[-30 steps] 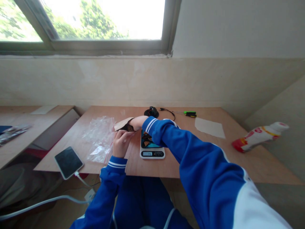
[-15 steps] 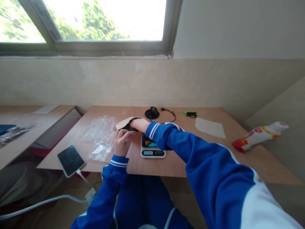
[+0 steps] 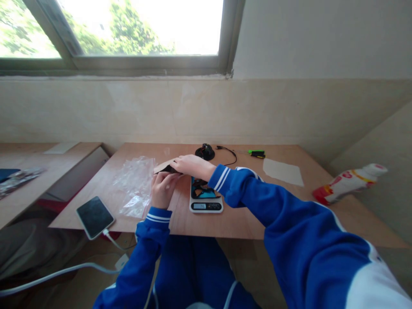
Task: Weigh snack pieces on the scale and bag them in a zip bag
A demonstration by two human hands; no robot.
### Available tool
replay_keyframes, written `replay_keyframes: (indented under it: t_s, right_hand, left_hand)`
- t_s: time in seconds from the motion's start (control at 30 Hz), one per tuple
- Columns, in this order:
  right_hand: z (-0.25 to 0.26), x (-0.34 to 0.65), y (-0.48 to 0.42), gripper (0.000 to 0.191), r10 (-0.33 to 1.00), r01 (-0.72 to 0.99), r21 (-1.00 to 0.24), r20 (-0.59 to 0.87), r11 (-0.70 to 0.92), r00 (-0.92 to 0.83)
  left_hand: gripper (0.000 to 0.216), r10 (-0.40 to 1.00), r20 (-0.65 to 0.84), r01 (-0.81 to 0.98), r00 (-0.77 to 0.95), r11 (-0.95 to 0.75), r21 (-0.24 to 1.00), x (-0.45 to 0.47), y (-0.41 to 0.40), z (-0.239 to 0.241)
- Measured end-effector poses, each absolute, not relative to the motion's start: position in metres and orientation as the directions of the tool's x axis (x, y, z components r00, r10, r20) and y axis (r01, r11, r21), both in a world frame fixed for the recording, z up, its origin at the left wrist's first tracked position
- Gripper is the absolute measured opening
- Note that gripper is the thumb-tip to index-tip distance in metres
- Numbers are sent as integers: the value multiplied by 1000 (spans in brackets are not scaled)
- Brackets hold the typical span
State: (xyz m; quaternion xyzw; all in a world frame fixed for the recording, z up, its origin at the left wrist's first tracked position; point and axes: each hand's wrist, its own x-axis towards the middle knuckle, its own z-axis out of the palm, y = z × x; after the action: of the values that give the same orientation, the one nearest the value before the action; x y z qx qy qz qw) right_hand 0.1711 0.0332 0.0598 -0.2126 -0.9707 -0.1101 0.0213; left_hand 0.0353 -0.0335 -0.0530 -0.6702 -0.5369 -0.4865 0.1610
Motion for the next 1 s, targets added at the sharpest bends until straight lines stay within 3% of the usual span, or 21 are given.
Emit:
replay_keyframes:
  t_s: [0.07,0.13,0.27,0.4,0.5,0.6,0.73,0.9,1.0]
  right_hand:
    - [67,184,35,19,397,416,91,177,905,-901]
    - [73,199,34,20,425,412,-113,319,904,-847]
    - [68,233,19,27,669,368,-579,481,728,-566]
    - [34,260,-3,32,865,178,-876,376,449,-333]
    - [-1,272,-15,38,933,59,-970,207,234,-293]
    - [-33,279,-20,40,946,63,-986,128,153,-298]
    - [-63,283,-23,29,937,317,-901,211,297,-278]
    - [-82,281,-26,17,789,577,-539,451,613,-417]
    - [-91,278,-28,18,711,658,-321,504,682,-490]
  left_hand:
    - [16,559,828,879,-52,-368,303,36,-33,-51]
    - [15,570,819,879,-61,-358,315,36,-32,-49]
    - [16,597,792,871,-128,-315,378,39,-26,-42]
    - [16,608,769,866,-198,-260,428,37,-9,-32]
    - [16,615,749,850,-247,-235,472,32,8,-24]
    - [16,635,724,821,-268,-243,517,29,20,-20]
    - [16,636,727,814,-260,-260,519,29,21,-20]
    - [17,650,716,814,-254,-256,521,31,14,-20]
    - [16,660,714,817,-233,-266,512,30,12,-19]
